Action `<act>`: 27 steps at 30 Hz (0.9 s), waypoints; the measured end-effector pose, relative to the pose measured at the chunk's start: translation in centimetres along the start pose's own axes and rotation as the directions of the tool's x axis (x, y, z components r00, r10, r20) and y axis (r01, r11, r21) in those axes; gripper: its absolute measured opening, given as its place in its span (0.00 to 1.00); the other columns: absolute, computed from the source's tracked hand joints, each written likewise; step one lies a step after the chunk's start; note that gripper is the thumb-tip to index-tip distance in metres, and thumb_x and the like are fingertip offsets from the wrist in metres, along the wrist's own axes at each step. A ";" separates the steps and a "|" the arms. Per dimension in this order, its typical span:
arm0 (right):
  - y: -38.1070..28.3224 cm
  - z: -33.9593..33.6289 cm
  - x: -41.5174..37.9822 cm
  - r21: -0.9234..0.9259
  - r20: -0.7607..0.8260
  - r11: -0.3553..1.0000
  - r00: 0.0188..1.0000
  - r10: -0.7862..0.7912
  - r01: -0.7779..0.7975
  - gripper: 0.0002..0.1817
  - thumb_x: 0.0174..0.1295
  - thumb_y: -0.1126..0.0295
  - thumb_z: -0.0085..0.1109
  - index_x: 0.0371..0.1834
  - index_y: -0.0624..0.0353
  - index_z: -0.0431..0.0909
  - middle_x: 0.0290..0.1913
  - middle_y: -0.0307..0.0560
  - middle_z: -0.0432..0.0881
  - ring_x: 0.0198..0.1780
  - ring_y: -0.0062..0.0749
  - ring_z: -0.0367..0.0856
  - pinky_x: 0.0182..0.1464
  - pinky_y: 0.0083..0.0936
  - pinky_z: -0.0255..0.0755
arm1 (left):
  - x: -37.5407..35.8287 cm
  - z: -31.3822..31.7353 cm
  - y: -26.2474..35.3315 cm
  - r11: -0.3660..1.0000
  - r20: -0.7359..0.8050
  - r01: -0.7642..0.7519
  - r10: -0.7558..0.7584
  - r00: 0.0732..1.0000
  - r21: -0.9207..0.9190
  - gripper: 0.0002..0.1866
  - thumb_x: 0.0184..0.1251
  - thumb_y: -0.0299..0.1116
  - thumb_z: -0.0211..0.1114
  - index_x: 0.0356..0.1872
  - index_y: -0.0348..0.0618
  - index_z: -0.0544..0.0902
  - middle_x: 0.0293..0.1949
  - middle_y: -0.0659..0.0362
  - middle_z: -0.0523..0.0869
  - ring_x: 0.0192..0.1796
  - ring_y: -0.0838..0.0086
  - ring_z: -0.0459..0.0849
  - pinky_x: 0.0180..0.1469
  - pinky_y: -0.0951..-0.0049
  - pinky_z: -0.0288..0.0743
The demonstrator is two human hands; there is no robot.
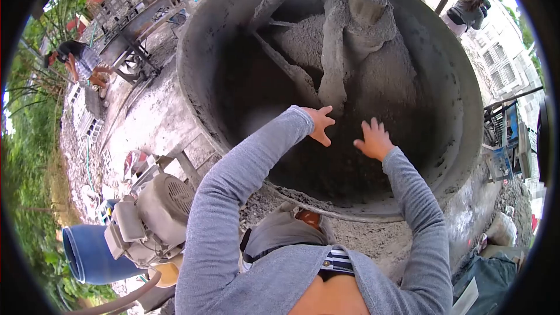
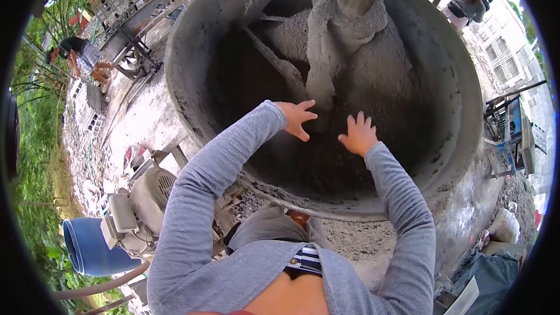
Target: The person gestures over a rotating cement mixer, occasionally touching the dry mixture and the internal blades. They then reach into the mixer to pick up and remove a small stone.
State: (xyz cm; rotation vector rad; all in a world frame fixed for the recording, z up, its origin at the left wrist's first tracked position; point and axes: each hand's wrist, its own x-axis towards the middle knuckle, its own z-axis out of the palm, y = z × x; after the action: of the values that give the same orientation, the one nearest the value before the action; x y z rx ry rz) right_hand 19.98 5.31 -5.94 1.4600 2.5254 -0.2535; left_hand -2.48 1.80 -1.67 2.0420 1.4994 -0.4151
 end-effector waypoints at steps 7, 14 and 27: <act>-4.7 1.2 -2.4 0.603 0.703 0.739 0.237 -0.670 0.301 0.33 0.62 0.45 0.48 0.63 0.59 0.66 0.62 0.52 0.70 0.61 0.41 0.69 0.63 0.32 0.60 | 1.3 0.5 -1.2 0.994 0.116 0.032 -0.045 0.992 0.107 0.40 0.51 0.60 0.60 0.65 0.53 0.66 0.66 0.55 0.66 0.66 0.62 0.65 0.65 0.62 0.62; 1.4 0.2 0.9 -0.251 0.026 0.967 0.999 -0.037 0.043 0.34 0.57 0.51 0.57 0.62 0.58 0.63 0.70 0.61 0.50 0.69 0.65 0.48 0.62 0.57 0.56 | -1.3 -1.2 -1.3 1.000 -0.374 0.028 -0.021 0.927 0.011 0.43 0.47 0.52 0.67 0.67 0.54 0.61 0.73 0.55 0.38 0.67 0.50 0.60 0.64 0.56 0.62; -3.9 -1.9 -1.7 0.320 0.678 0.927 0.636 -0.369 0.197 0.44 0.57 0.49 0.56 0.71 0.58 0.46 0.64 0.66 0.62 0.65 0.54 0.62 0.63 0.37 0.61 | -0.3 0.2 4.5 0.982 0.348 -0.118 0.061 0.936 0.145 0.35 0.52 0.58 0.58 0.61 0.54 0.71 0.60 0.58 0.74 0.62 0.65 0.71 0.63 0.65 0.64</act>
State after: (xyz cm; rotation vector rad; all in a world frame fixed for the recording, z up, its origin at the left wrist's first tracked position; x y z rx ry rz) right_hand 17.24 2.51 -3.50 0.7381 2.0457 -0.9849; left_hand 1.68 0.52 -0.54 2.0239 1.1891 -0.8345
